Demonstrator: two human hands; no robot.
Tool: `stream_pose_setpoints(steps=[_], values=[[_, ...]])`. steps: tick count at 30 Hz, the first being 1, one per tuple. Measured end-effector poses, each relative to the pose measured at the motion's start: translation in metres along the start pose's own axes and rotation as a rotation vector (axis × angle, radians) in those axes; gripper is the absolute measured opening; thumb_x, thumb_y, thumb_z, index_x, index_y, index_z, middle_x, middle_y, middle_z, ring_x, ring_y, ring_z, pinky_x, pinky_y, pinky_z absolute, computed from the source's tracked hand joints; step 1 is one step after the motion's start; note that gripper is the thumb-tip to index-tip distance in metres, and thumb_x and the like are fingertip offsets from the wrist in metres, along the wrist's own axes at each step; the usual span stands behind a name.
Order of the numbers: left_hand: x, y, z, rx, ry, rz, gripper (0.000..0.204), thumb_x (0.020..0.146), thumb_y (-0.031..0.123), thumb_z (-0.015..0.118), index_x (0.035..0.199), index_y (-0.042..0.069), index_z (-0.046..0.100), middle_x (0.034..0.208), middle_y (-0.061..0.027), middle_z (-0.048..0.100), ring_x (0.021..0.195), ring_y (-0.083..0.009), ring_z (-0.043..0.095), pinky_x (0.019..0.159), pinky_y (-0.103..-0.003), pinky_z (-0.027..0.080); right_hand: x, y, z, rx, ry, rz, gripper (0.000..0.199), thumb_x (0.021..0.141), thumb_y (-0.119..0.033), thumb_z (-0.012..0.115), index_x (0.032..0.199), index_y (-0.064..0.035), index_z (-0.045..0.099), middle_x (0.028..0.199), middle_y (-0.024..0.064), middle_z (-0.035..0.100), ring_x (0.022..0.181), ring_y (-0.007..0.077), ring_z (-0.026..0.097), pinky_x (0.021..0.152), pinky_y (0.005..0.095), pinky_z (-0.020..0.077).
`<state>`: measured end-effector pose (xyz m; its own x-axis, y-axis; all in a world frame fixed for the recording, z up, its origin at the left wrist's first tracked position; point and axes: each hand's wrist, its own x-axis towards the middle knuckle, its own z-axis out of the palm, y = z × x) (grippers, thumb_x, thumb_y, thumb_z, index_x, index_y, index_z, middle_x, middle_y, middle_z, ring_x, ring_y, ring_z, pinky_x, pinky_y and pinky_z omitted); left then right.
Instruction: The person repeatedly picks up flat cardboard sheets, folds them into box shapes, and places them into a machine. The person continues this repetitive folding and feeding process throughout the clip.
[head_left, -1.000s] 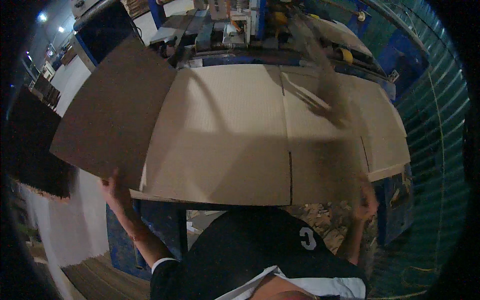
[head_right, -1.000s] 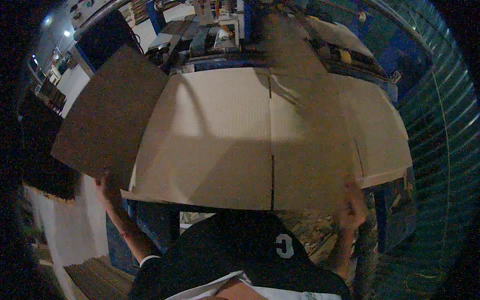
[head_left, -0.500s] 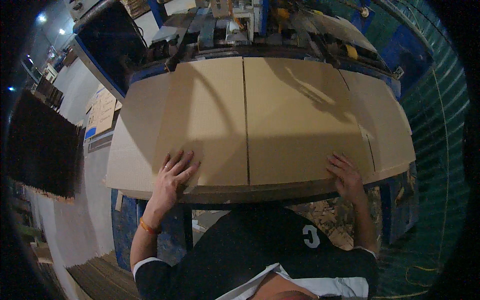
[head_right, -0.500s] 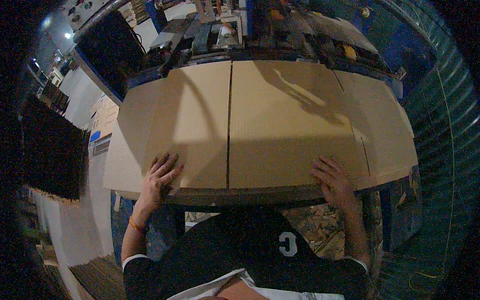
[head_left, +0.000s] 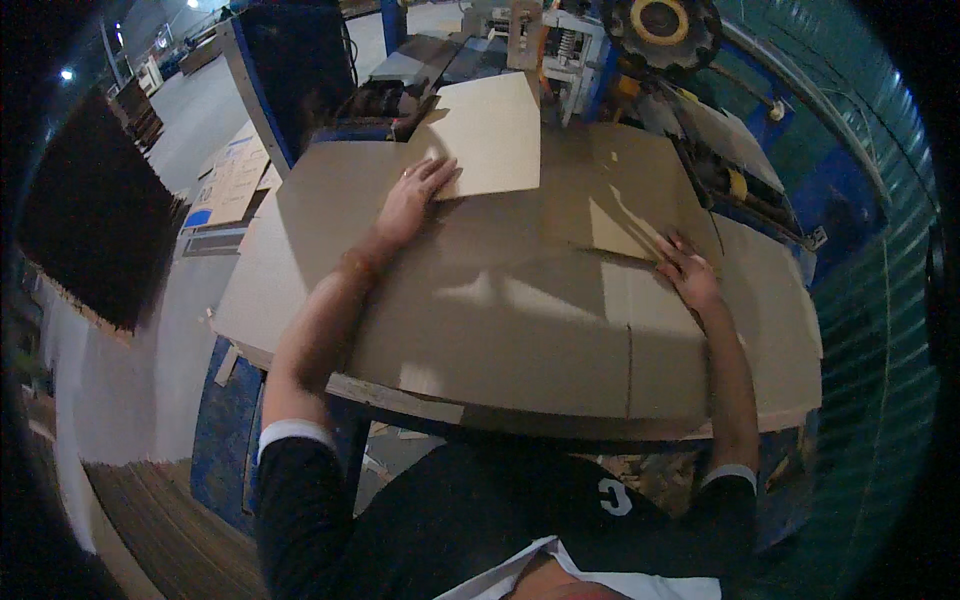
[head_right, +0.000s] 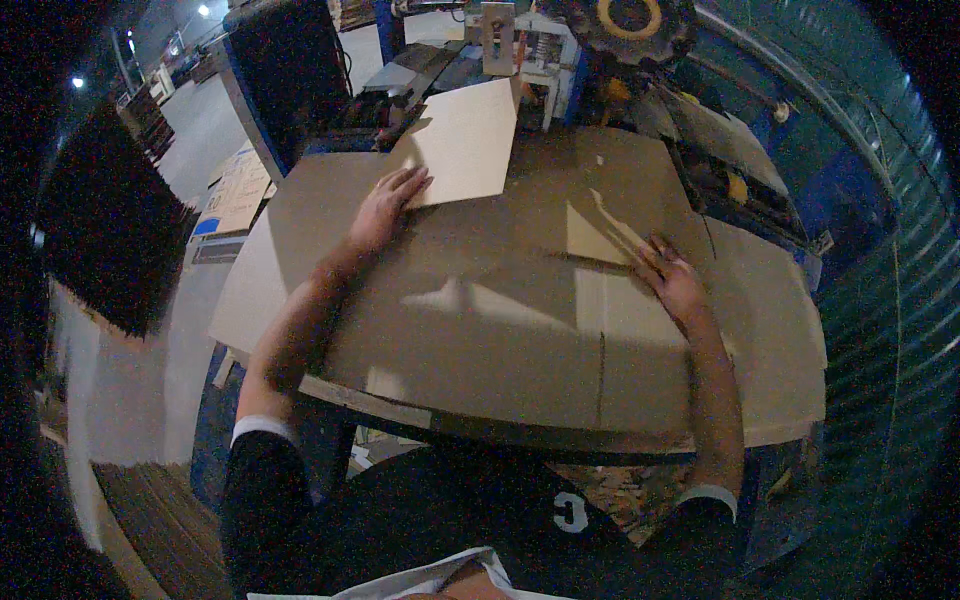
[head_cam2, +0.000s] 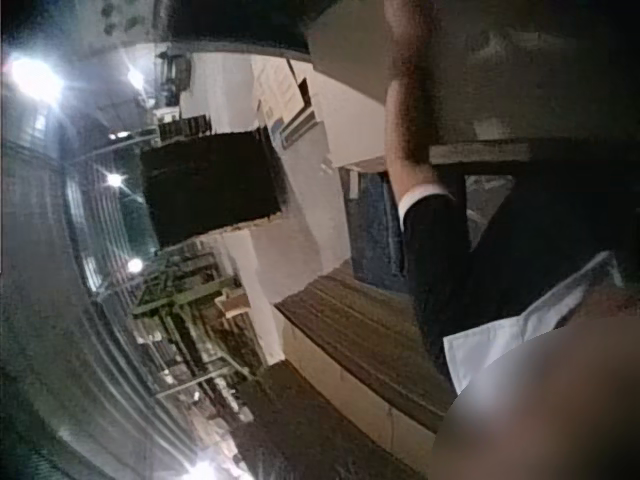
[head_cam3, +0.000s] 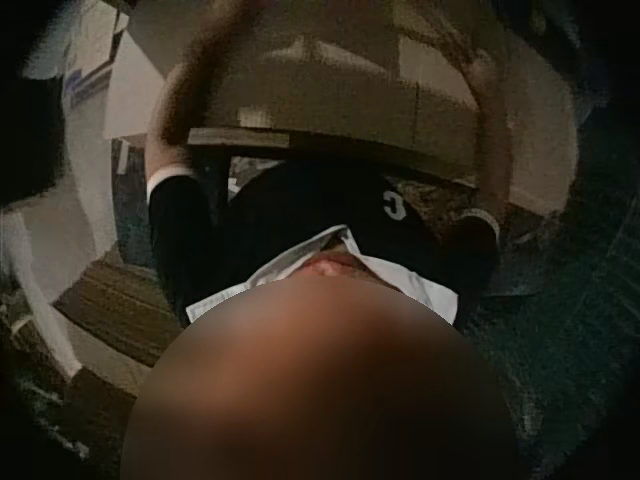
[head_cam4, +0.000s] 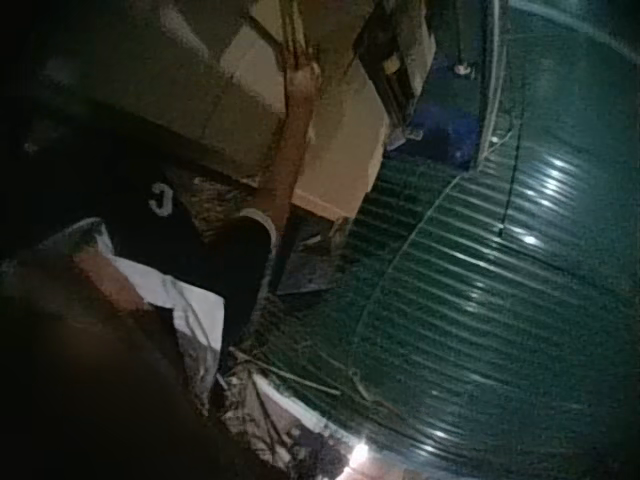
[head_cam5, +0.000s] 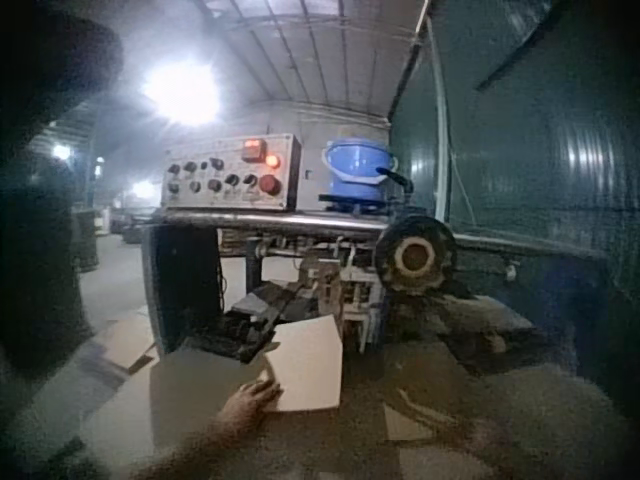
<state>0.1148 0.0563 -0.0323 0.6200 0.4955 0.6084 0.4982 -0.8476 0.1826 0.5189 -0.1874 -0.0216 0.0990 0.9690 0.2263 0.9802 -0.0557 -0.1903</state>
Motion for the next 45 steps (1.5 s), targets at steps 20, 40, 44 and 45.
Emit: stream_pose_setpoints(steps=[20, 40, 44, 45], values=[[-0.235, 0.028, -0.092, 0.219, 0.528, -1.337, 0.081, 0.085, 0.038, 0.056, 0.137, -0.009, 0.016, 0.143, -0.0307, 0.011, 0.135, -0.0387, 0.008, 0.107, -0.051, 0.008, -0.275, 0.136, 0.000, -0.055, 0.767, 0.998, 0.054, 0.085, -0.040, 0.056, 0.115, 0.0043, 0.054, 0.120, 0.0250, 0.052, 0.110, 0.0360, 0.050, 0.092, 0.0420, 0.0394], [-0.129, -0.032, -0.177, -0.484, 0.989, -0.561, 0.061, 0.080, 0.011, 0.059, 0.131, -0.006, 0.029, 0.128, -0.0184, 0.043, 0.111, -0.0248, 0.047, 0.090, -0.037, 0.041, -0.240, 0.154, -0.066, 1.207, 1.354, 0.703, 0.049, 0.077, -0.022, 0.063, 0.120, -0.0019, 0.050, 0.109, 0.0136, 0.055, 0.090, 0.0286, 0.056, 0.081, 0.0432, 0.0457], [-0.194, -0.044, -0.159, -1.173, 0.880, -0.877, 0.019, 0.081, 0.012, 0.056, 0.097, 0.001, 0.057, 0.093, -0.0070, 0.056, 0.095, -0.0210, 0.052, 0.085, -0.032, 0.042, -0.244, 0.075, -0.093, 1.090, 1.248, 0.379, 0.045, 0.079, -0.007, 0.056, 0.122, 0.0015, 0.045, 0.116, 0.0128, 0.052, 0.098, 0.0261, 0.054, 0.083, 0.0389, 0.0449], [-0.207, -0.037, -0.158, -1.088, 0.884, -0.949, 0.022, 0.081, 0.011, 0.056, 0.100, -0.001, 0.056, 0.092, -0.0070, 0.056, 0.094, -0.0202, 0.052, 0.084, -0.033, 0.043, -0.249, 0.044, -0.093, 0.858, 1.278, 0.503, 0.047, 0.080, -0.007, 0.054, 0.125, 0.0017, 0.042, 0.117, 0.0129, 0.052, 0.099, 0.0262, 0.054, 0.084, 0.0372, 0.0444]])
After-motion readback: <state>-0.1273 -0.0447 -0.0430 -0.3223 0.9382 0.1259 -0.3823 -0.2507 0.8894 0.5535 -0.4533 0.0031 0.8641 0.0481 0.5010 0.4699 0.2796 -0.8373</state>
